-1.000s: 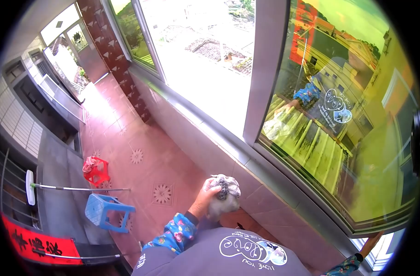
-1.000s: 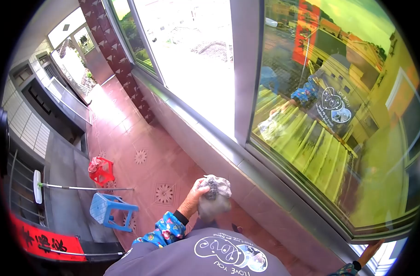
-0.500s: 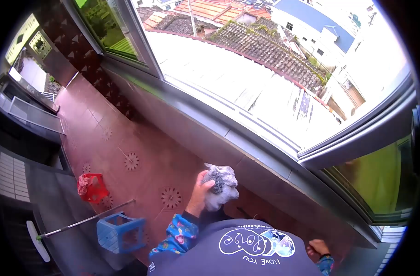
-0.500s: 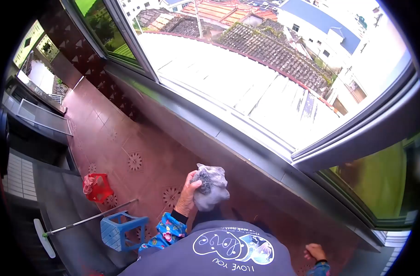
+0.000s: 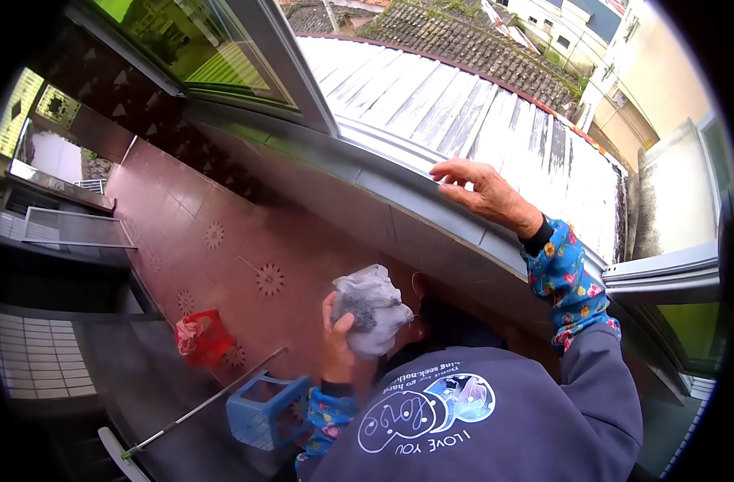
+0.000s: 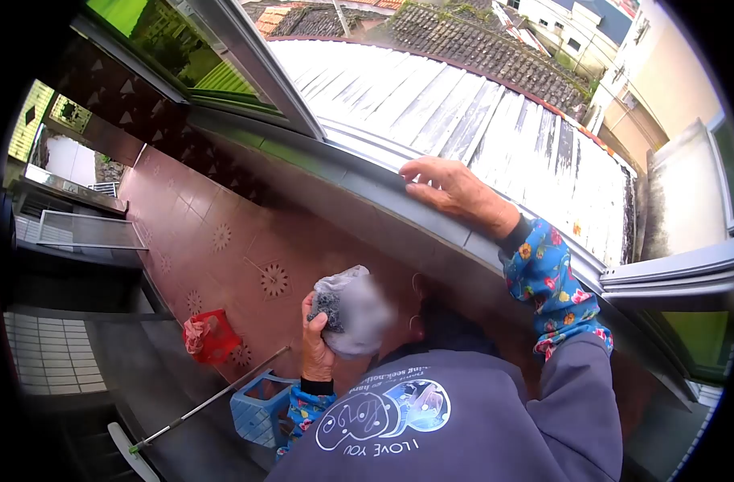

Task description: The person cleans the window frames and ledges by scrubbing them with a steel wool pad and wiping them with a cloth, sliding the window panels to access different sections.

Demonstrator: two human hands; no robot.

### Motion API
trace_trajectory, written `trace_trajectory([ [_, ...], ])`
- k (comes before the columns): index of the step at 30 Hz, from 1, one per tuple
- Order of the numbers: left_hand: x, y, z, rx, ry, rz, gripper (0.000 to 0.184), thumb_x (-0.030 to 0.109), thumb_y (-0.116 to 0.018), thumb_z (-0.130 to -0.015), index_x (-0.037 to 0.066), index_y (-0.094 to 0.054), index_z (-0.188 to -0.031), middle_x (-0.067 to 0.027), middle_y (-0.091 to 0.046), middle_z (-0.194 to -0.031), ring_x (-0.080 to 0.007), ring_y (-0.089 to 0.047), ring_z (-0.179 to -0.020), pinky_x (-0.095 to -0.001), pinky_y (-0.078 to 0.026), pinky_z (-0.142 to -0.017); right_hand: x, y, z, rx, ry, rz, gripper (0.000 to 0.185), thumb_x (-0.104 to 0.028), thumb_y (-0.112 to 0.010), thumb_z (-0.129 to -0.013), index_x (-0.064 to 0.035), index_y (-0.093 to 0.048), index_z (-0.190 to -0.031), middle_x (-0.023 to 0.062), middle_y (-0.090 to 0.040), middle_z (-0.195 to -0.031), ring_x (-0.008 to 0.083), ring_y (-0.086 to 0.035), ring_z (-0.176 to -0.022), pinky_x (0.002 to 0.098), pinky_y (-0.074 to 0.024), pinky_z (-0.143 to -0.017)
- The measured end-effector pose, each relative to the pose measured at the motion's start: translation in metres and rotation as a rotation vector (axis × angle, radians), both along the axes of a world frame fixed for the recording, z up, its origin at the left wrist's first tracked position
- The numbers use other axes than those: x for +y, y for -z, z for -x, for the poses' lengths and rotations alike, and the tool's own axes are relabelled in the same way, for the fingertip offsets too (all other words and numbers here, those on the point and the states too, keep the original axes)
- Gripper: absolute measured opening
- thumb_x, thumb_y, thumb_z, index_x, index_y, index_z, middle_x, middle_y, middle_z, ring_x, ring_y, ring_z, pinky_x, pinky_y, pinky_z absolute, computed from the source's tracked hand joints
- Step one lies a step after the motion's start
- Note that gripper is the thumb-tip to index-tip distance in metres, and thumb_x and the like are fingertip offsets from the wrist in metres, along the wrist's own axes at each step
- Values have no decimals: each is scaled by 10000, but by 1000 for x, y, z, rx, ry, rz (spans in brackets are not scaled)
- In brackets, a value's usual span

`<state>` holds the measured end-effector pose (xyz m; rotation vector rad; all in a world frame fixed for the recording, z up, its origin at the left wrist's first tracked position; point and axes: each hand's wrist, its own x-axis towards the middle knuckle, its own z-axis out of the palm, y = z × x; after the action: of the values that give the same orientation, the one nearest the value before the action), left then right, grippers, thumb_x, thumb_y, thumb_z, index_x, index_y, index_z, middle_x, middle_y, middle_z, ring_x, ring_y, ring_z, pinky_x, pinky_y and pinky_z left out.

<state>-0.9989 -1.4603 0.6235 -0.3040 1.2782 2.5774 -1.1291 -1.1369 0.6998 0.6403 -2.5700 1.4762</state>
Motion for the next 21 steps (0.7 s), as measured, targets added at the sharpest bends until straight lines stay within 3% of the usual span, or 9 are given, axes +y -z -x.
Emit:
trace_trajectory([
  [3,-20,-5,17,70,-88,131,656,266,-683,-771,52,-401,-1324,-126,-539,-1237,-237,-562,-1131,-399,-481,-993,-32,-3,96,-37,109,2,460,-212,-645,-923,-31,-502,-1320,123,-660,-986,157,-609,-829,293,-499,-725],
  [4,-24,-4,23,66,-131,175,675,292,-684,-768,51,-403,-1332,-124,-537,-1244,-232,-552,-1142,-388,-464,-1005,-41,2,127,70,106,-41,581,-263,-652,-921,0,-415,-1382,134,-663,-928,172,-612,-786,316,-502,-717],
  [7,-36,-17,47,74,-188,211,640,274,-641,-793,19,-395,-1326,-136,-549,-1215,-238,-566,-1111,-372,-480,-960,-73,5,190,-21,57,-68,668,-333,-638,-922,79,-369,-1373,194,-673,-898,293,-655,-836,381,-512,-788],
  [8,-40,-16,57,92,-205,247,633,266,-635,-800,14,-389,-1327,-144,-552,-1215,-244,-573,-1107,-380,-481,-963,-82,7,205,-62,4,-41,703,-339,-637,-923,110,-340,-1375,196,-673,-862,297,-659,-829,386,-514,-781],
  [11,-46,-35,89,59,-189,297,636,282,-644,-800,6,-388,-1312,-156,-552,-1219,-252,-587,-1101,-388,-489,-958,-99,23,235,44,-81,-8,666,-288,-658,-896,63,-363,-1378,210,-647,-833,377,-634,-746,422,-503,-719],
  [13,-45,-50,112,25,-136,257,673,284,-696,-771,60,-390,-1327,-146,-520,-1278,-260,-548,-1162,-418,-472,-1003,-100,24,241,93,-134,-18,639,-243,-670,-880,30,-378,-1379,202,-629,-785,402,-619,-711,433,-498,-678],
  [21,-18,-74,176,-70,2,271,743,313,-703,-765,41,-342,-1356,-190,-489,-1318,-288,-527,-1209,-439,-449,-1032,-118,24,251,-1,-172,120,670,-252,-668,-888,-17,-313,-1407,198,-622,-735,402,-634,-684,426,-512,-628],
])
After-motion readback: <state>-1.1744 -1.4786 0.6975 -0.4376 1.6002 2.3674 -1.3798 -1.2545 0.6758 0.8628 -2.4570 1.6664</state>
